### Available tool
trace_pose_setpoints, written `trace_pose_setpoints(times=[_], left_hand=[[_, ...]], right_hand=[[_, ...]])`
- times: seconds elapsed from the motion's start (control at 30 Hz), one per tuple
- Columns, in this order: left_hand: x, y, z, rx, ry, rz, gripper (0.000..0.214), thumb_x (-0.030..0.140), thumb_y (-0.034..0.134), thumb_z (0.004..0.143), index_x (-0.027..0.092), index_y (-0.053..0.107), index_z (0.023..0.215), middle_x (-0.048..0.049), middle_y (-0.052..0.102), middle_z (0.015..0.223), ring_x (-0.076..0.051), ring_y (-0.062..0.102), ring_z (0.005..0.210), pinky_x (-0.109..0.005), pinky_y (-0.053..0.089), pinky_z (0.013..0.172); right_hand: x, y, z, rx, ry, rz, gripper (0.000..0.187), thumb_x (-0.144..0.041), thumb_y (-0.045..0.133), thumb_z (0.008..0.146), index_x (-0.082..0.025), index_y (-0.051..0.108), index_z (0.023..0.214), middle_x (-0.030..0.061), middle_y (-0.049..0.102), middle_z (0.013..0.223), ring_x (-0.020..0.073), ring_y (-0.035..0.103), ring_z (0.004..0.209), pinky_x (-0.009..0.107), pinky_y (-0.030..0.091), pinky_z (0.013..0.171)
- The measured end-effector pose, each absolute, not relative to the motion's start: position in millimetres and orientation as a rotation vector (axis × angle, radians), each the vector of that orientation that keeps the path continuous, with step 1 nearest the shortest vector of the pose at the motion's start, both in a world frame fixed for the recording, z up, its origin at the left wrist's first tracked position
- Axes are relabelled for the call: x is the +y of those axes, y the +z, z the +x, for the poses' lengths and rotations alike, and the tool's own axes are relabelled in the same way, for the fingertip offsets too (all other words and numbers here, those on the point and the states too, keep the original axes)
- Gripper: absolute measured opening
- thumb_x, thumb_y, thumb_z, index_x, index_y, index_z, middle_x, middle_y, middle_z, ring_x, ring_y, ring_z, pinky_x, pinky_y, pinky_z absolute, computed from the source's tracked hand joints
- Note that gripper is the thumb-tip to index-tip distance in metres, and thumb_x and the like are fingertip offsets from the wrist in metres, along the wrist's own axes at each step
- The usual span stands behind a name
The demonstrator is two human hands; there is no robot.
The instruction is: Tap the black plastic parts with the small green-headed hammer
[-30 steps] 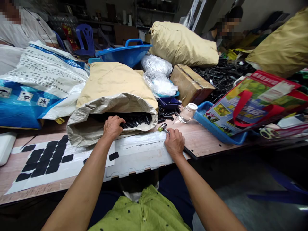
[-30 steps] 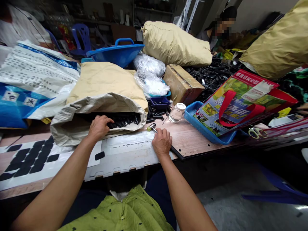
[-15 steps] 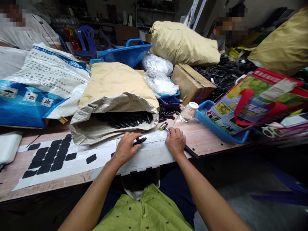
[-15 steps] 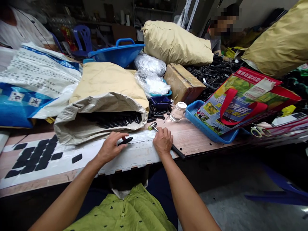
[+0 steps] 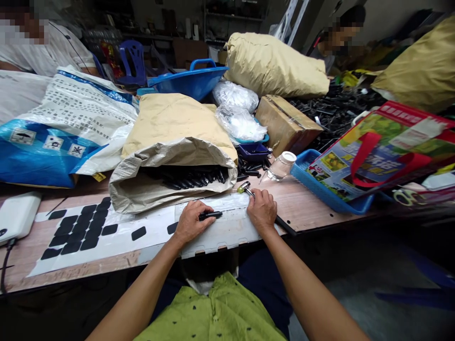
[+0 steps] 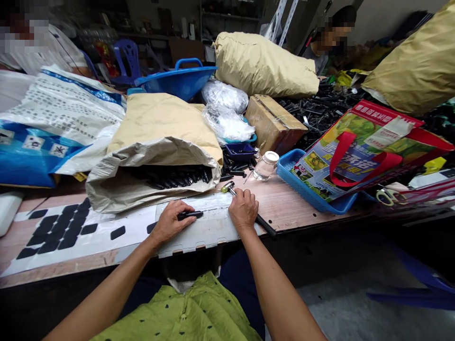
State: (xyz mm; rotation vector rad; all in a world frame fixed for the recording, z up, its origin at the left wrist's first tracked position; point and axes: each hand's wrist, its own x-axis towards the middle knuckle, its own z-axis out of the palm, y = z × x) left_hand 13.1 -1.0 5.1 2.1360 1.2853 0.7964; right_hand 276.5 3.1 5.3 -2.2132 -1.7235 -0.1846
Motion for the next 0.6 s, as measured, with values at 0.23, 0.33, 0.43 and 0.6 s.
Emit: trace_pose_setpoints(times=[0.23, 0.33, 0.43, 0.6], left_hand=[[-1.3, 4.3, 13.0, 1.294, 0.799, 2.156, 0.017, 0.032, 0.075, 0.087, 0.023, 0.073, 0.101, -0.0035, 0.069, 0.095, -0.024, 0.053, 0.095, -0.037, 0.043, 0.085], [-0.7, 3.0, 13.1, 1.297, 0.806, 2.167, 0.017, 0.031, 0.076, 0.086, 0.023, 0.073, 0.101, -0.0033, 0.069, 0.095, -0.024, 0.054, 0.095, -0.037, 0.042, 0.086], [0.1, 1.5, 12.8, 1.289, 0.796, 2.180, 0.015, 0.031, 0.076, 0.086, 0.023, 0.073, 0.098, -0.0030, 0.069, 0.093, -0.024, 0.054, 0.093, -0.036, 0.042, 0.085], [0.6, 0.8, 12.4, 1.295, 0.800, 2.171, 0.016, 0.032, 0.076, 0.086, 0.024, 0.075, 0.100, -0.0029, 0.068, 0.092, -0.023, 0.053, 0.093, -0.036, 0.042, 0.085]], right_hand=[[2.8, 6.2, 276.7, -1.732, -0.193, -2.220, 0.027, -0.028, 0.056, 0.096, -0.024, 0.064, 0.122, 0.0083, 0.061, 0.110, 0.0234, 0.050, 0.100, 0.033, 0.029, 0.078], [1.8, 6.4, 276.5, -1.730, -0.197, -2.213, 0.027, -0.028, 0.056, 0.096, -0.024, 0.065, 0.121, 0.0085, 0.061, 0.109, 0.0235, 0.049, 0.100, 0.033, 0.029, 0.077], [2.2, 6.3, 276.7, -1.721, -0.192, -2.209, 0.026, -0.028, 0.057, 0.095, -0.024, 0.066, 0.120, 0.0083, 0.062, 0.108, 0.0233, 0.050, 0.099, 0.033, 0.030, 0.077], [3.2, 14.4, 278.8, -1.745, -0.132, -2.196, 0.035, -0.024, 0.054, 0.096, -0.025, 0.065, 0.129, 0.0090, 0.062, 0.107, 0.0236, 0.051, 0.097, 0.033, 0.033, 0.078]])
